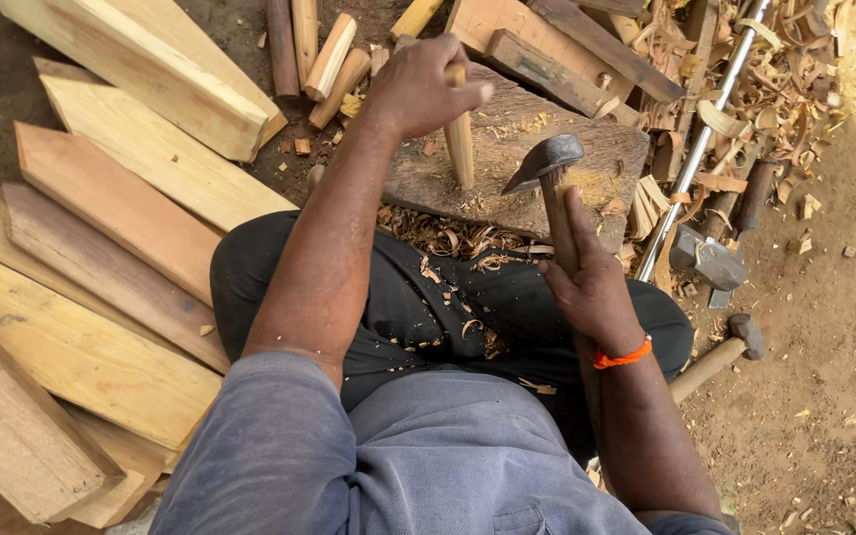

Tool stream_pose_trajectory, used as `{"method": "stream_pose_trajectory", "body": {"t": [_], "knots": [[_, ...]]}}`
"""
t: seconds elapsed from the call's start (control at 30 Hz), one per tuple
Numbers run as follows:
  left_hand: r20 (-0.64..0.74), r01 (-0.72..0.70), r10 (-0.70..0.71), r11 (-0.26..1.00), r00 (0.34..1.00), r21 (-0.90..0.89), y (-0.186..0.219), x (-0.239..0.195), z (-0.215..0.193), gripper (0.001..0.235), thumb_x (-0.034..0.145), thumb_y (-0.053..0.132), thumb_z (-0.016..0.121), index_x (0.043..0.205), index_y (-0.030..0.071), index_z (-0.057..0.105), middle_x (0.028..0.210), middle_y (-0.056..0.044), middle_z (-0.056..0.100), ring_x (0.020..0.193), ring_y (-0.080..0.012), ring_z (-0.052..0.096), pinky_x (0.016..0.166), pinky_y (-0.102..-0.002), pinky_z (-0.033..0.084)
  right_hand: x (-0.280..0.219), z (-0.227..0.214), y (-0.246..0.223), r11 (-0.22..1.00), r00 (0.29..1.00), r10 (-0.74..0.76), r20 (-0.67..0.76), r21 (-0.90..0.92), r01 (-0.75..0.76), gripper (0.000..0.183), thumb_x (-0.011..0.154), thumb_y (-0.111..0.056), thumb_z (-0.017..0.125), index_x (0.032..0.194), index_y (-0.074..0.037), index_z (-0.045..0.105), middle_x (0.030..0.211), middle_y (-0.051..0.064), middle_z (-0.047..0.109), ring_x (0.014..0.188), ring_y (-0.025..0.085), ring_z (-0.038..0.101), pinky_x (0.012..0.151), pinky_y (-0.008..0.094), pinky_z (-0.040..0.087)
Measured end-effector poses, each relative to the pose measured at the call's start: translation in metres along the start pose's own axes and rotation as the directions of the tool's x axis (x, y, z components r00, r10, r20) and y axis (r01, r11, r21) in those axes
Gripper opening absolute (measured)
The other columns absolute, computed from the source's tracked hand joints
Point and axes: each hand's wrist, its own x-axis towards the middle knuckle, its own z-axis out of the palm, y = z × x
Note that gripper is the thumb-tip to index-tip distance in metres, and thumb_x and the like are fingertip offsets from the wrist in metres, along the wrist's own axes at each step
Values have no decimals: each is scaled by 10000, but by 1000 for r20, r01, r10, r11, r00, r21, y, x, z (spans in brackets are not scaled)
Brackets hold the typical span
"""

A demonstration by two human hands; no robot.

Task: The person sits on the ground and uses a hammer and chisel to carve a small wooden dowel. They repeatedly strike the chisel to shape the wood, occasionally rotating the dowel to work on different sides. Finished pieces are placed on a nearby pile.

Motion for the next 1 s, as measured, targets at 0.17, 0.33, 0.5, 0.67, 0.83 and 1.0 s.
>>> {"method": "stream_pose_trajectory", "body": {"t": [0.17,0.33,0.5,0.67,0.83,1.0], "knots": [[-105,70,-133,882,985,-465,4,-13,-36,361,894,355,801,1078,107,615,920,-81,695,757,-158,729,627,-309,651,7,22,7,982,981,156,117,85,-167,1022,846,-64,728,1664,-204,132,1482,192,577,1232,285,660,993,345,515],[-82,-81,6,270,997,-959,31,-21,-50,513,868,311,861,1214,47,589,1055,-136,701,922,-247,745,734,-373,667,2,17,6,991,994,-93,62,98,86,1043,836,-39,763,1658,-207,142,1481,254,549,1292,326,607,1015,395,482],[-61,-72,209,47,976,-996,61,-54,-50,649,962,334,798,1462,56,492,1169,-163,694,1095,-276,715,898,-426,633,9,9,-7,963,969,163,184,185,-197,1066,831,-71,735,1664,-325,120,1339,165,697,1032,273,698,865,370,569],[-31,-78,290,151,956,-985,91,-87,-56,677,984,338,688,1537,48,425,1203,-168,689,1136,-303,712,1043,-473,593,1,3,-17,980,983,96,158,157,-121,1071,830,-76,772,1639,-349,125,1367,141,628,954,240,706,774,376,584],[-65,-139,247,296,967,-945,98,-79,-51,582,927,212,621,1452,6,481,1141,-155,673,1107,-285,718,1044,-503,611,5,4,-22,949,943,247,225,141,-282,1076,848,-99,751,1662,-382,106,1261,193,698,751,264,684,677,399,584],[-94,-144,186,276,978,-950,67,-60,-26,595,886,148,601,1454,28,470,1090,-130,647,1017,-243,692,982,-485,619,3,5,-13,971,979,96,182,199,-132,1064,843,-78,754,1654,-322,110,1357,179,670,779,245,695,688,386,588]]}}
